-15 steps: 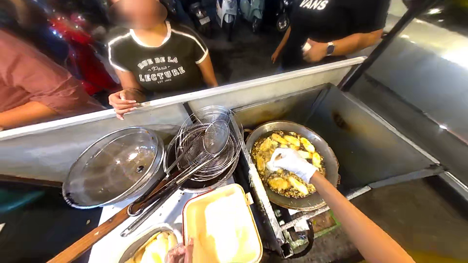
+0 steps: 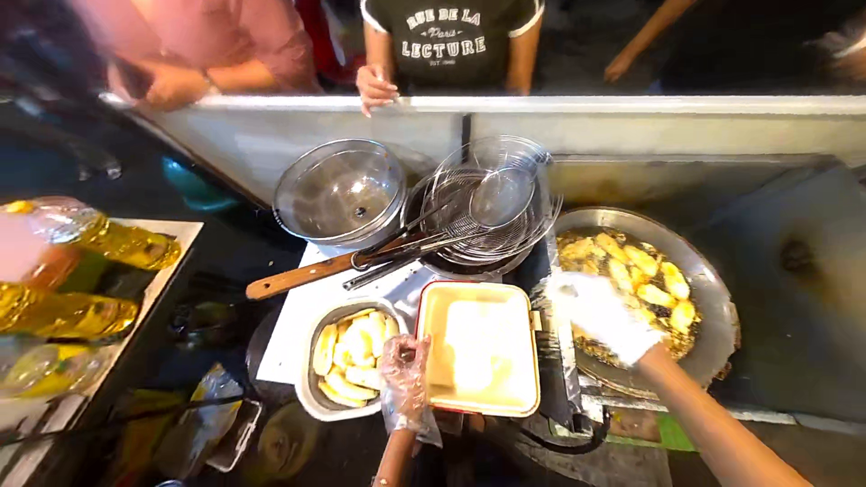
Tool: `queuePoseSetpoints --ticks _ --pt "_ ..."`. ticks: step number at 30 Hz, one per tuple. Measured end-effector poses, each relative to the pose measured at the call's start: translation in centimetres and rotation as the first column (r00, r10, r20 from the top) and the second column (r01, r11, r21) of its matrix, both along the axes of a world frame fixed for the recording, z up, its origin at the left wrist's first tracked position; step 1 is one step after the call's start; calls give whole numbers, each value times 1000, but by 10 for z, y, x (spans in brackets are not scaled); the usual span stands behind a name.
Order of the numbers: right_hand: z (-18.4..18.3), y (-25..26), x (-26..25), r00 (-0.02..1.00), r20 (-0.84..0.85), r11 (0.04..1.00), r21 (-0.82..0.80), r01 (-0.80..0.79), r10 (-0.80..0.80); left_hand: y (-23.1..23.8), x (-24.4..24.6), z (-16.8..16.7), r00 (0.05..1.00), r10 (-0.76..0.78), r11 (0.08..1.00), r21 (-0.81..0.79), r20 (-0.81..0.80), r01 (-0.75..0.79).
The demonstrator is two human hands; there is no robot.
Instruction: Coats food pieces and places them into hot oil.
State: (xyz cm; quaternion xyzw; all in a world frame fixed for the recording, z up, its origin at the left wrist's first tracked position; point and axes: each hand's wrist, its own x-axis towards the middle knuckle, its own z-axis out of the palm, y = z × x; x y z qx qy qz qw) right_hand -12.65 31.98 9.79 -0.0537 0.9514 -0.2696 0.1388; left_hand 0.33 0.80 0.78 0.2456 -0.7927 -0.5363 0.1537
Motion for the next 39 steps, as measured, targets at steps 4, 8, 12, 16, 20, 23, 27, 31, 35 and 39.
queuePoseSetpoints --ticks 4,8,12,16,20,23,27,31,35,39 --pt "-22 -84 35 768 219 787 2 -618 602 0 -2 -11 997 12 999 52 -76 -8" --pt "-54 -130 60 407 434 366 180 -913 803 0 -3 -15 995 9 997 71 -101 -2" --pt "-43 -140 50 429 497 395 179 -901 754 0 -6 -14 995 20 997 75 -96 -13" --pt "-15 -133 23 614 340 640 45 -767 712 -1 -5 -16 997 14 999 48 -82 -10" --pt "-7 -121 9 719 98 721 -197 -664 688 -1 -6 -21 996 22 999 37 -86 -19" --pt "-8 -108 15 648 299 690 -53 -722 700 -2 -6 -22 996 22 999 40 -85 -18" --pt "-42 -102 18 810 321 811 171 -559 490 -2 -7 -24 995 17 999 44 -95 -13" --pt "-51 -144 15 872 336 854 262 -450 357 -2 -7 -21 995 12 999 38 -97 -8" --pt "-36 -174 20 805 465 803 277 -528 369 -3 -9 -25 987 2 999 37 -159 4" --pt "-22 -161 21 834 391 849 198 -490 390 0 -5 -22 988 -5 999 39 -157 11"
